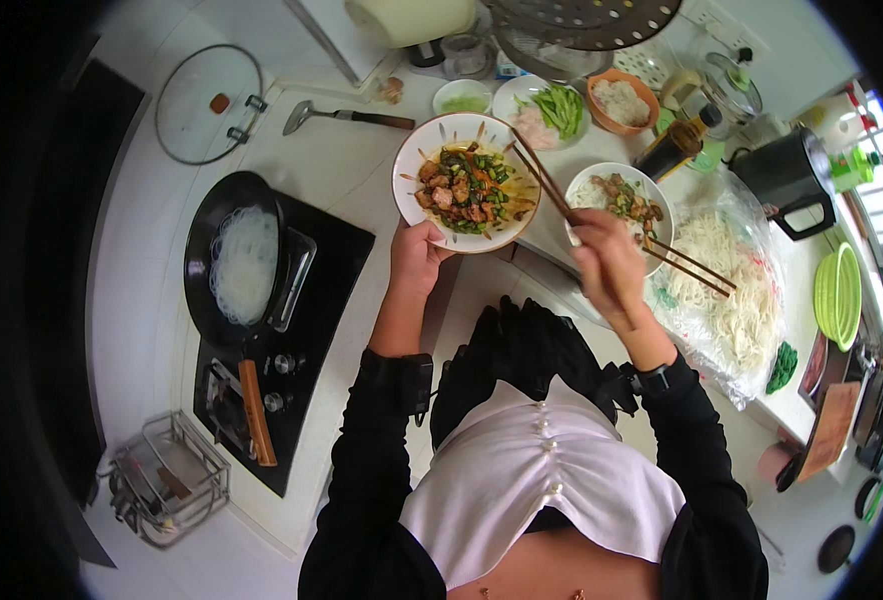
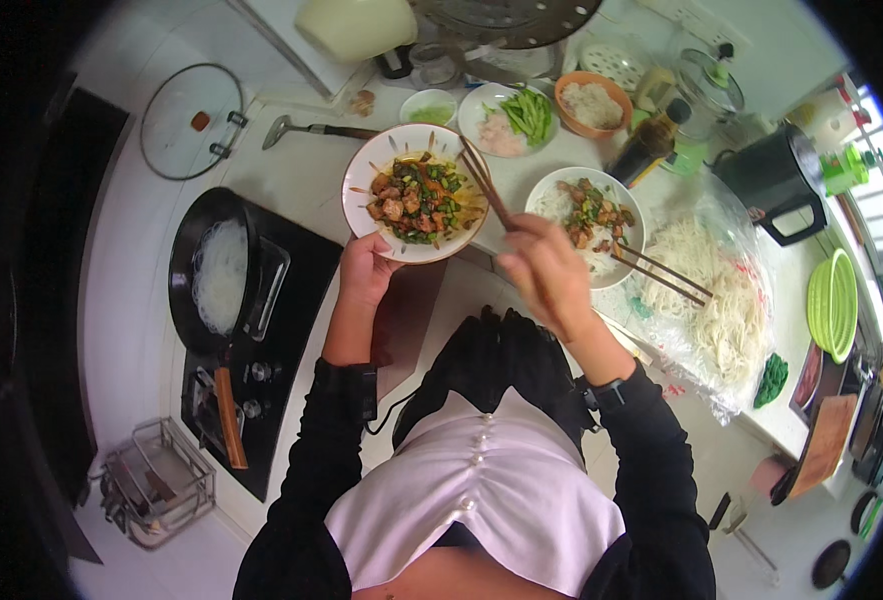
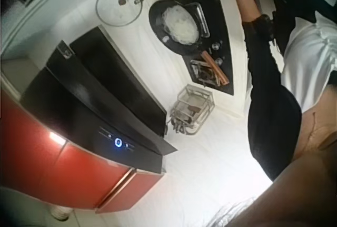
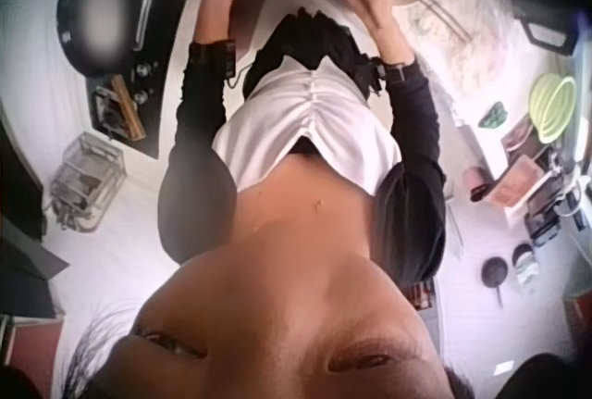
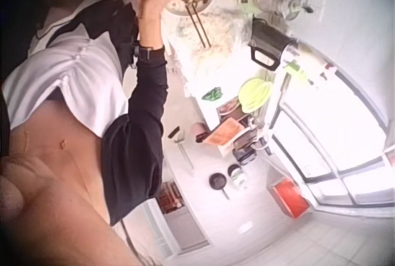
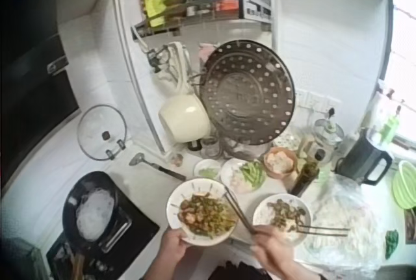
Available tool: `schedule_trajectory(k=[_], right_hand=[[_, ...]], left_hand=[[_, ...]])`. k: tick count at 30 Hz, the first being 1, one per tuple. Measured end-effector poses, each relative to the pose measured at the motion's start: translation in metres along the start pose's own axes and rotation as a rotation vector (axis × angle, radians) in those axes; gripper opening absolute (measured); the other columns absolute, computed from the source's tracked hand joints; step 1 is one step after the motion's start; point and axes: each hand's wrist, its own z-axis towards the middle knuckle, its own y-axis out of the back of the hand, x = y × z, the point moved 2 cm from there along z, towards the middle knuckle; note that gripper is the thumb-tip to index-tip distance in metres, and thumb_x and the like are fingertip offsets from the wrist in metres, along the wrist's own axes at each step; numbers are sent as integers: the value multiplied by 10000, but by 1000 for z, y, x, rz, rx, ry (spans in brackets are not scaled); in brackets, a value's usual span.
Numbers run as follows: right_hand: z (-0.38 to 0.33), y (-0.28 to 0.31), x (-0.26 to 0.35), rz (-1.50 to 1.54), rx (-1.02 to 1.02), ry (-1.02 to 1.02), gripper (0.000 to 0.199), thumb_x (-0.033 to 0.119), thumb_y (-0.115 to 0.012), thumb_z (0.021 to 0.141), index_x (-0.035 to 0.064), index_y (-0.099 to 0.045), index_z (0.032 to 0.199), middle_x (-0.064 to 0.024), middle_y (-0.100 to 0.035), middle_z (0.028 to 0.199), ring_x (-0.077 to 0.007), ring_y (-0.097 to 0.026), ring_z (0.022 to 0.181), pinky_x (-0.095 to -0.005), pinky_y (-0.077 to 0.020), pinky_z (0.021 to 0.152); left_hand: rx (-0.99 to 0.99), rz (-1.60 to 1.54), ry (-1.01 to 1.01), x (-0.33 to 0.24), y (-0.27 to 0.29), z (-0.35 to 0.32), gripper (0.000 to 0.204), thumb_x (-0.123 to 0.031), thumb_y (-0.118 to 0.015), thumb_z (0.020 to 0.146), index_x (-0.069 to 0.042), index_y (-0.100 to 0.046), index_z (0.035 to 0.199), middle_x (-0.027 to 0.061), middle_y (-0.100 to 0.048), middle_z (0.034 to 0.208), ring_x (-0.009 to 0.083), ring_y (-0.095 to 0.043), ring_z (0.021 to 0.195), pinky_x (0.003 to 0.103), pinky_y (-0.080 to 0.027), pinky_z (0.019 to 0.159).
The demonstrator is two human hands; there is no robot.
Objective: The person assembles a noodle bowl by adding cooked noodles, sliced meat, vegetables, chili paste, and soy sauce from separate containers. They use chopsticks to transfer ingredients and a ladle to add broth, then place the finished bowl on the counter.
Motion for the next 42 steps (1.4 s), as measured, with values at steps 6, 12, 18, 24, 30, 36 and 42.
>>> schedule_trajectory(k=[6,12,18,24,30,36,42], right_hand=[[-47,-12,-13,-218,19,46,191,98,-657,692,57,-553,847,-95,-542,990,-218,-594,726,-300,-493,552],[-83,0,-19,-237,-27,-152,188,89,-657,696,53,-543,840,-111,-540,1002,-227,-597,724,-298,-499,579],[-88,25,-12,-92,-147,-268,168,71,-649,710,28,-545,836,-144,-533,1006,-242,-598,735,-293,-497,599],[-89,33,-17,-119,-253,-280,174,122,-647,716,69,-536,838,-100,-524,973,-221,-585,692,-295,-485,532],[-90,36,-21,-110,-215,-279,179,127,-644,719,64,-535,845,-114,-519,981,-230,-582,699,-301,-488,539],[-90,48,-21,-170,-191,-267,184,140,-638,720,64,-537,854,-133,-514,994,-244,-578,734,-306,-487,537],[-96,52,-22,-219,-178,-309,195,149,-631,721,68,-536,871,-135,-506,1012,-252,-574,749,-303,-489,550]], left_hand=[[48,172,79,17,-45,11,523,38,-415,621,30,-388,1144,143,-522,1029,273,-578,884,389,-542,698],[71,446,68,43,-95,20,531,55,-422,645,-67,-396,1161,108,-517,986,240,-579,830,386,-552,644],[133,557,99,56,-132,24,532,56,-440,627,-97,-412,1135,68,-506,976,184,-559,804,306,-539,548],[152,624,66,66,-154,21,574,64,-436,608,-100,-420,1157,53,-492,997,144,-527,776,269,-516,510],[128,643,17,71,-158,19,570,65,-442,599,-102,-438,1144,44,-494,987,127,-519,769,243,-499,492],[102,651,10,71,-157,18,562,57,-441,598,-98,-438,1139,45,-497,990,126,-522,763,233,-495,486],[106,637,-18,73,-162,14,589,61,-428,600,-97,-420,1167,54,-501,1007,137,-539,798,240,-507,496]])
